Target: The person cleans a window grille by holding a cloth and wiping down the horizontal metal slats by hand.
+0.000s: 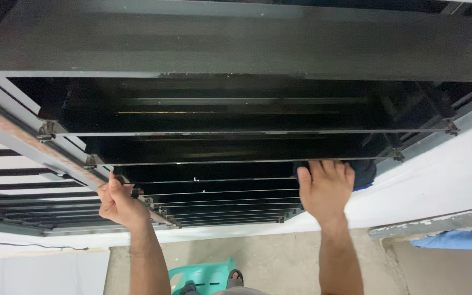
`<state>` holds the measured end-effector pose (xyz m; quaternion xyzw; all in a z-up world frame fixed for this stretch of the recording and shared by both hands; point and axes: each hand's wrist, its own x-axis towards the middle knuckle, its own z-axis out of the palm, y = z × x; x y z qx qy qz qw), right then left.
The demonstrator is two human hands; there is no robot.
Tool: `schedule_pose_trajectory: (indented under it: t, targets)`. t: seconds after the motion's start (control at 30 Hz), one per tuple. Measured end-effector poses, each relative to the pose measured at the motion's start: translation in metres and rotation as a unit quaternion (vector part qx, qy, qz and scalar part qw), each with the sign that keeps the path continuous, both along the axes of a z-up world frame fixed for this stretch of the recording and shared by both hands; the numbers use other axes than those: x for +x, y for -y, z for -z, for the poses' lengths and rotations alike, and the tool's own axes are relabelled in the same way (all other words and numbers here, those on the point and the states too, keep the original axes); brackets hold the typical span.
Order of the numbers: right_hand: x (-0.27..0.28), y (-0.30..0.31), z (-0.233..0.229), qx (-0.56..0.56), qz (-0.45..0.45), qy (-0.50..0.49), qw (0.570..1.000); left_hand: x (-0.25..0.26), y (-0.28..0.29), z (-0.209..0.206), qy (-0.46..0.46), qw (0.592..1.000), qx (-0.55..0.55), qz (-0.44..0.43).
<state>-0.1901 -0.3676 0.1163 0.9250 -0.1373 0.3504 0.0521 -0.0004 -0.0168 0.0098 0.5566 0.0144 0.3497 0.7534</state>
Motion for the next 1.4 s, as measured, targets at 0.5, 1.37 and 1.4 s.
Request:
schedule_pose_trajectory:
  t: [0.5, 1.37, 1.4]
  targets:
    - [0.050, -0.113, -0.010, -0.036, -0.072, -0.035, 0.996, 0.003, -0.007, 0.012, 0.042, 0.993, 0.107, 0.008]
    - [0.119, -0.253, -0.018, 0.007, -0.220, -0.020, 0.975, 0.003, -0.008, 0.003, 0.067, 0.990, 0.118, 0.031]
    - [0.116, -0.248, -0.018, 0.006, -0.217, -0.020, 0.976, 0.003, -0.007, 0.003, 0.061, 0.989, 0.135, 0.007]
